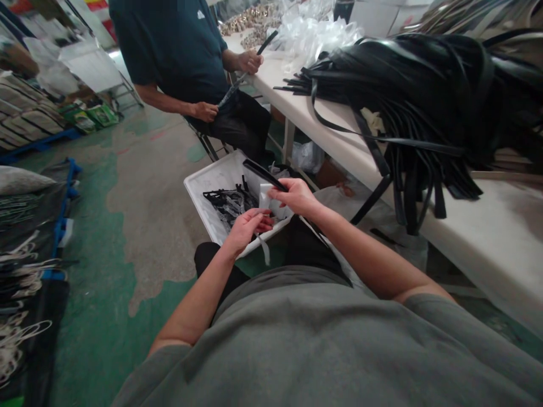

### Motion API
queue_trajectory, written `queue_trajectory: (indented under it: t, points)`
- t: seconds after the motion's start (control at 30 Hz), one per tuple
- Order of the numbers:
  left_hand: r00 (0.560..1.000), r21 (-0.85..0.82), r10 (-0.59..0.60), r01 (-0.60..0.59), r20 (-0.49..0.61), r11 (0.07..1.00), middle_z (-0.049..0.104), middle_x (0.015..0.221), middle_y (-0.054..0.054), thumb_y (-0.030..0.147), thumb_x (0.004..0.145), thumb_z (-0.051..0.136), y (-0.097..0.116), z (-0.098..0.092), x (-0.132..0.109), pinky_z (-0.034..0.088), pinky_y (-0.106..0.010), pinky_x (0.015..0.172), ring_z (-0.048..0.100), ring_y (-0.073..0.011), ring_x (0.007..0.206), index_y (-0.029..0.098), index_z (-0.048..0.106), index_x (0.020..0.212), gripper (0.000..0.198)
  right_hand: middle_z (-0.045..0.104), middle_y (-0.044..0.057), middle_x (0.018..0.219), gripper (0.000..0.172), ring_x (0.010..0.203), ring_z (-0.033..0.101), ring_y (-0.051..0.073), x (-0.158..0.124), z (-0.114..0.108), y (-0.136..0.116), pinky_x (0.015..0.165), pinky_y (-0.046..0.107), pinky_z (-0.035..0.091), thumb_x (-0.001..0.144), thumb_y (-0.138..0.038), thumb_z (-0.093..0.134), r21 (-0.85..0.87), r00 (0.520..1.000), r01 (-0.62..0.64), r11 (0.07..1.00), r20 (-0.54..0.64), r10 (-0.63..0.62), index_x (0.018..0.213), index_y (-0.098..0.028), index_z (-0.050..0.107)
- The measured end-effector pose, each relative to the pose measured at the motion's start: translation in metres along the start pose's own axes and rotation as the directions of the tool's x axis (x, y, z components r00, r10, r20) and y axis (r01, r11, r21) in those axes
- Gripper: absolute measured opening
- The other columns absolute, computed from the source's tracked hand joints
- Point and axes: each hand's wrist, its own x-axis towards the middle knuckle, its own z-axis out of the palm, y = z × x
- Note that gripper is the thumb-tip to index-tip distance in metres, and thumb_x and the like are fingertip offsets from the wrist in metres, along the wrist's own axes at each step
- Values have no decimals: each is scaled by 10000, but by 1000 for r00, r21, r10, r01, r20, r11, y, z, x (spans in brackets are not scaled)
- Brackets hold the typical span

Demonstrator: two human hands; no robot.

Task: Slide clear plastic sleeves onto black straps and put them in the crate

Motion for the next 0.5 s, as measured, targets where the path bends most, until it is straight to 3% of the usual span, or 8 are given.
queue_trajectory:
  t: [0.17, 0.3, 0.4, 0.5]
  points:
    - [997, -123, 28, -37, -76, 992, 690, 691, -20, 360, 723, 757, -10, -3, -15, 490, -207, 558, 615, -108, 526, 149, 627, 1046, 407, 621, 5, 694, 176, 584, 546, 103, 15, -6, 2, 462, 191, 473, 762, -307, 656, 5, 993, -47, 999, -104, 47, 739, -135, 628]
    - [996, -170, -5, -10, -88, 985, 706, 720, -44, 369, 729, 752, -22, -7, -27, 516, -252, 609, 659, -157, 592, 158, 608, 1016, 384, 626, 12, 703, 166, 586, 544, 97, 25, -4, 4, 462, 185, 476, 770, -283, 662, 53, 985, -101, 993, -132, 108, 754, -125, 613]
    - [997, -49, -73, 72, -9, 996, 723, 739, -87, 363, 748, 731, -30, -15, -31, 514, -265, 634, 677, -184, 646, 136, 653, 913, 291, 636, 17, 711, 172, 597, 554, 99, 30, -1, 8, 457, 176, 477, 763, -284, 664, 64, 985, -99, 993, -138, 108, 776, -121, 613]
    - [988, 147, -134, 123, 70, 982, 732, 736, -107, 280, 763, 714, -31, -25, -30, 488, -228, 633, 660, -158, 644, 117, 714, 828, 175, 644, 17, 714, 159, 588, 549, 91, 33, 0, 11, 441, 160, 470, 761, -268, 644, 53, 988, -77, 996, -134, 83, 791, -114, 619]
